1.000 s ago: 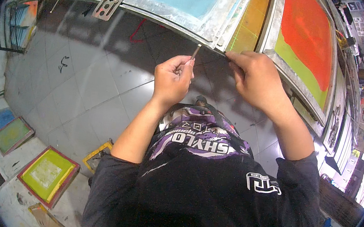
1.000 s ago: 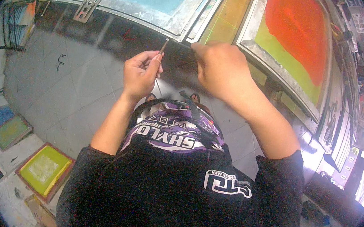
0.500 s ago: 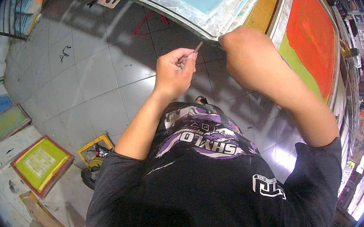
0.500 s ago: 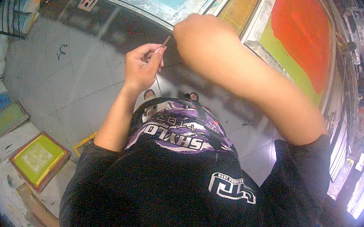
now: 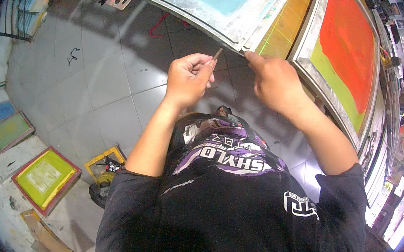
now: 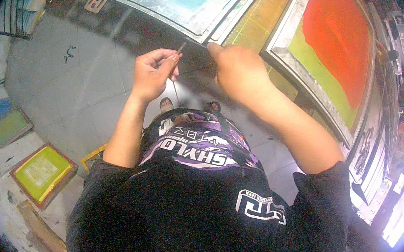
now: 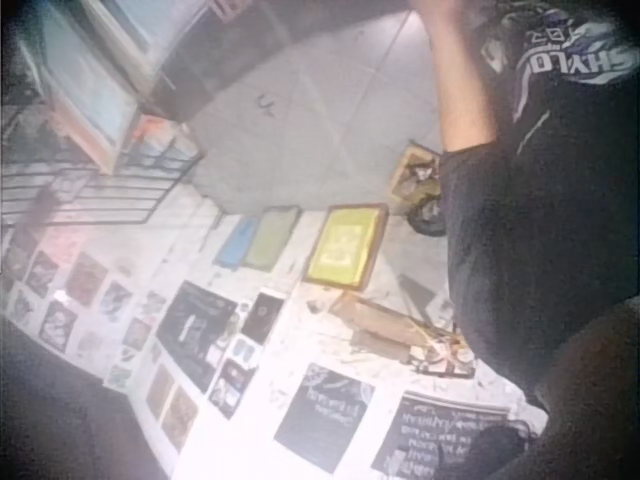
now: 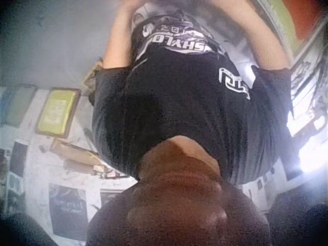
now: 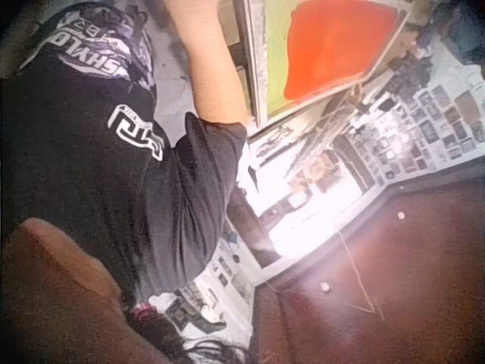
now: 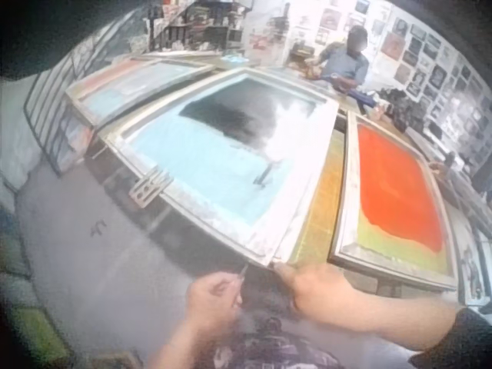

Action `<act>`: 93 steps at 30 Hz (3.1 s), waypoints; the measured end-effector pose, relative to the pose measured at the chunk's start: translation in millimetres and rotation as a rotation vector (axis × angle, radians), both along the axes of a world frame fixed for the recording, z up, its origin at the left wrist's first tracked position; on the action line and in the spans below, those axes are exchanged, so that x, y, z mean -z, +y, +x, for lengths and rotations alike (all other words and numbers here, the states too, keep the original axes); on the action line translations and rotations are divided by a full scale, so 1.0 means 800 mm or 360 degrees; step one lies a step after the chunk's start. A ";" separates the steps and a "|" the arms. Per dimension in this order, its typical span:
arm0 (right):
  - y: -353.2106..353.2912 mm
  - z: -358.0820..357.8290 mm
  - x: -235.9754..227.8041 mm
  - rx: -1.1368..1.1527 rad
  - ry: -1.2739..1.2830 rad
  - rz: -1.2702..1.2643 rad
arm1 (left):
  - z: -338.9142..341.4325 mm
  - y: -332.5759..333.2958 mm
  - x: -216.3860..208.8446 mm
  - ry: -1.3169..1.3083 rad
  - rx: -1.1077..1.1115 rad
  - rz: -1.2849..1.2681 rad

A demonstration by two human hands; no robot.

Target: The person wipes a black cloth, moves a white bucket, and then assembles multiple screen frames on a workbench using a wrench to tighten bolts. The person handles several screen frames and secures them with bolts.

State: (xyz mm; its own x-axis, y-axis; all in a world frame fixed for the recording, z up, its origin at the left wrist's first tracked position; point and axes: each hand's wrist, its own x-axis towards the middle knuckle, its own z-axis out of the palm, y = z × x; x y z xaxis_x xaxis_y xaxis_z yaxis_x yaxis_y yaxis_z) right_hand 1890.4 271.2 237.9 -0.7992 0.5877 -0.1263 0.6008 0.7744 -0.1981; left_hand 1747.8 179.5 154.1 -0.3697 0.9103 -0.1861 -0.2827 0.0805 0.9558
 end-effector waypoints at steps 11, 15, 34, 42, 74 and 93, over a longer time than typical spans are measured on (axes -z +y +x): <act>-0.009 0.036 0.044 0.0257 0.0825 -0.0821 | 0.005 -0.004 -0.012 0.0825 -0.0613 0.0280; -0.021 0.038 0.037 0.0655 0.1535 -0.1407 | 0.016 -0.017 -0.045 0.1194 -0.0369 0.0557; -0.001 0.023 -0.095 -0.0333 -0.0152 -0.0186 | 0.011 -0.005 -0.060 0.1203 -0.0006 0.0956; 0.007 -0.020 -0.100 -0.0425 -0.0365 0.0357 | 0.013 0.014 -0.012 0.0520 -0.0016 0.0023; 0.010 -0.051 -0.074 -0.0508 -0.0659 0.0262 | 0.014 0.015 -0.013 0.0628 -0.0133 0.0074; 0.027 -0.058 -0.080 -0.0596 -0.0801 -0.0088 | -0.047 0.158 0.036 -0.1139 -0.1100 0.0846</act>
State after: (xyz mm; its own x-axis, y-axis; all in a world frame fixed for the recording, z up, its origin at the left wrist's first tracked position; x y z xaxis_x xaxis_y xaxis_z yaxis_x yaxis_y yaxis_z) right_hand 1844.3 292.7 301.6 -0.7841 0.2612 -0.5630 0.3209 0.9471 -0.0075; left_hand 1710.5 306.1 125.1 -0.7888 0.5787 -0.2072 -0.6056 -0.6743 0.4225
